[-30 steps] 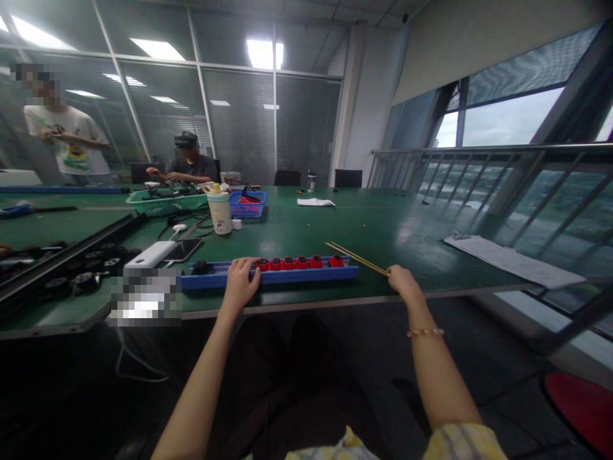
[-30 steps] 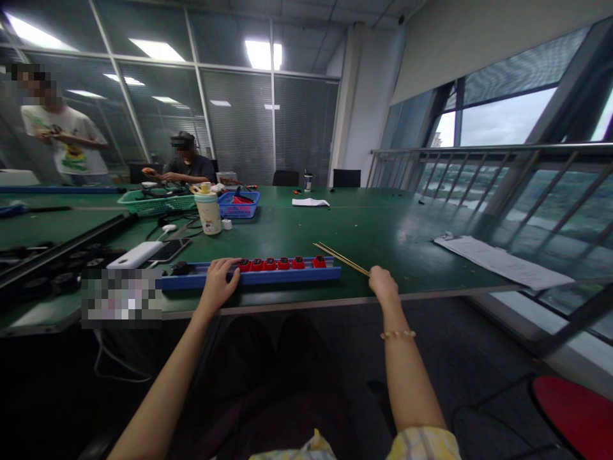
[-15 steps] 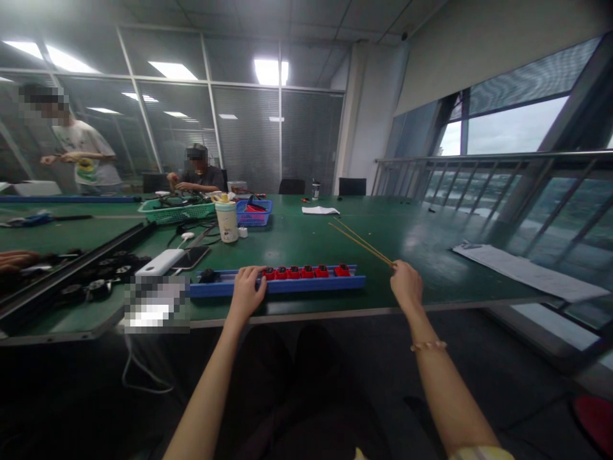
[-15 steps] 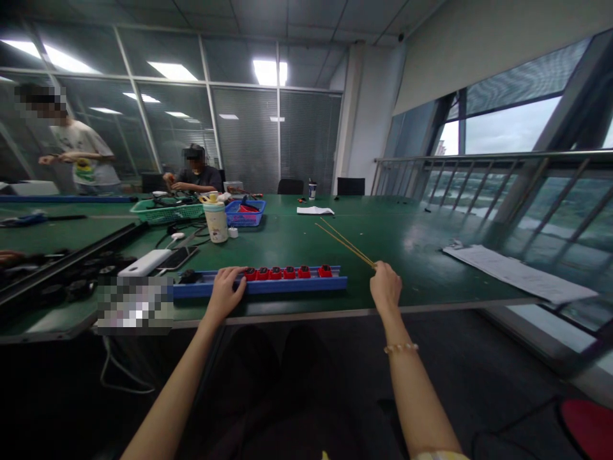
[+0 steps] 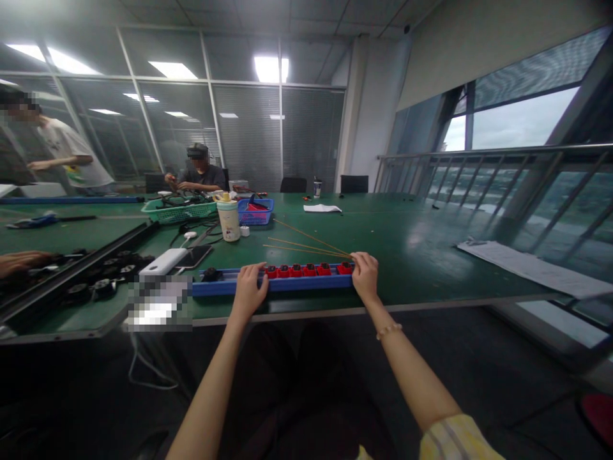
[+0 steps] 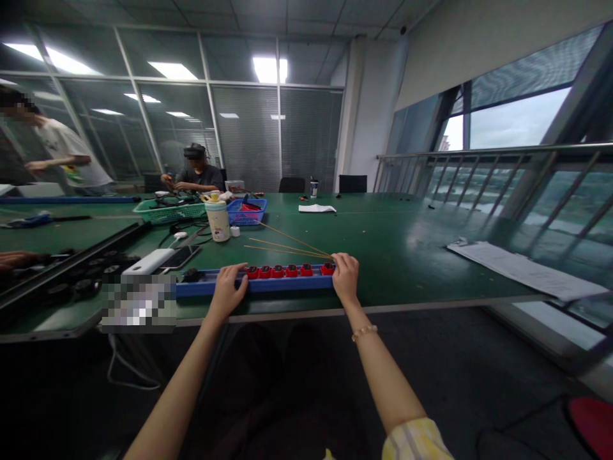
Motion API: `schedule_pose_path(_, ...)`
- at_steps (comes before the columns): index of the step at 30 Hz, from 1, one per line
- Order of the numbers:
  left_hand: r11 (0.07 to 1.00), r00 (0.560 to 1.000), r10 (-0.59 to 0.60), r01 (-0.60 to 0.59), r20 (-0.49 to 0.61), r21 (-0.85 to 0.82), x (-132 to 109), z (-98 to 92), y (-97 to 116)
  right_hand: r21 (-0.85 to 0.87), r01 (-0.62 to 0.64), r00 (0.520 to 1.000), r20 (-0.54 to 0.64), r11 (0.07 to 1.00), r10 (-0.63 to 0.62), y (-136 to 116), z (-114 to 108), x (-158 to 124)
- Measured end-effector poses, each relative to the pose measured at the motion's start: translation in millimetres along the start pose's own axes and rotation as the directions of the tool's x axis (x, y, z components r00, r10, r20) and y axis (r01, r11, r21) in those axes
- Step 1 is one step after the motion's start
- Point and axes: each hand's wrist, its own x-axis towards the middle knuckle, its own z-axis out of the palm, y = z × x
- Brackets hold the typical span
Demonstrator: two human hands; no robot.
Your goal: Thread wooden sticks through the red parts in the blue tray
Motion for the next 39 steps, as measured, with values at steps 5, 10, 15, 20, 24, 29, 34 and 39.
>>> schedule_pose_path(5, 1.0, 1.0, -0.011, 0.011, -0.013, -0.01, 0.7, -0.1, 1.5, 0.019, 0.093, 0.987, 0.128, 0.995, -0.095, -2.5, -7.9, -1.9)
schedule_pose_path(10, 0.999, 0.999, -0.025, 0.023, -0.044, -0.04, 0.2, 0.3, 1.3, 0.052, 0.046, 0.994, 0.094, 0.998, -0.05, -2.5, -9.0, -3.9)
schedule_pose_path(15, 0.999, 1.0, 0.028, -0.029, -0.013, -0.045, 0.2, -0.7, 3.5, 0.096, -0.01, 0.997, 0.079, 0.995, 0.003, 0.9, -8.2, -4.1)
schedule_pose_path(20, 0.997, 0.998, 0.02, -0.025, -0.061, -0.07, 0.3, -0.5, 5.0, 0.106, -0.021, 0.996, 0.092, 0.994, 0.011, 1.9, -8.5, -4.1)
schedule_pose_path(24, 0.996, 0.996, -0.011, 0.003, -0.086, -0.091, 0.3, -2.7, 6.9, 0.085, -0.025, 0.996, 0.092, 0.996, 0.017, 3.0, -8.6, -4.3)
schedule_pose_path(29, 0.999, 0.998, 0.016, -0.018, -0.054, -0.041, 1.0, -6.1, 10.3, 0.067, -0.018, 0.994, 0.11, 0.998, 0.01, 5.4, -9.7, -4.9)
schedule_pose_path(34, 1.0, 1.0, -0.009, 0.009, -0.021, -0.019, 1.4, -4.5, 8.7, 0.055, -0.043, 0.994, 0.098, 0.998, 0.038, 6.8, -10.4, -6.8)
schedule_pose_path(39, 1.0, 1.0, 0.005, -0.005, 0.007, -0.011, 1.4, -2.2, 5.4, 0.058, -0.065, 0.996, 0.07, 0.996, 0.061, 7.0, -9.6, -7.5)
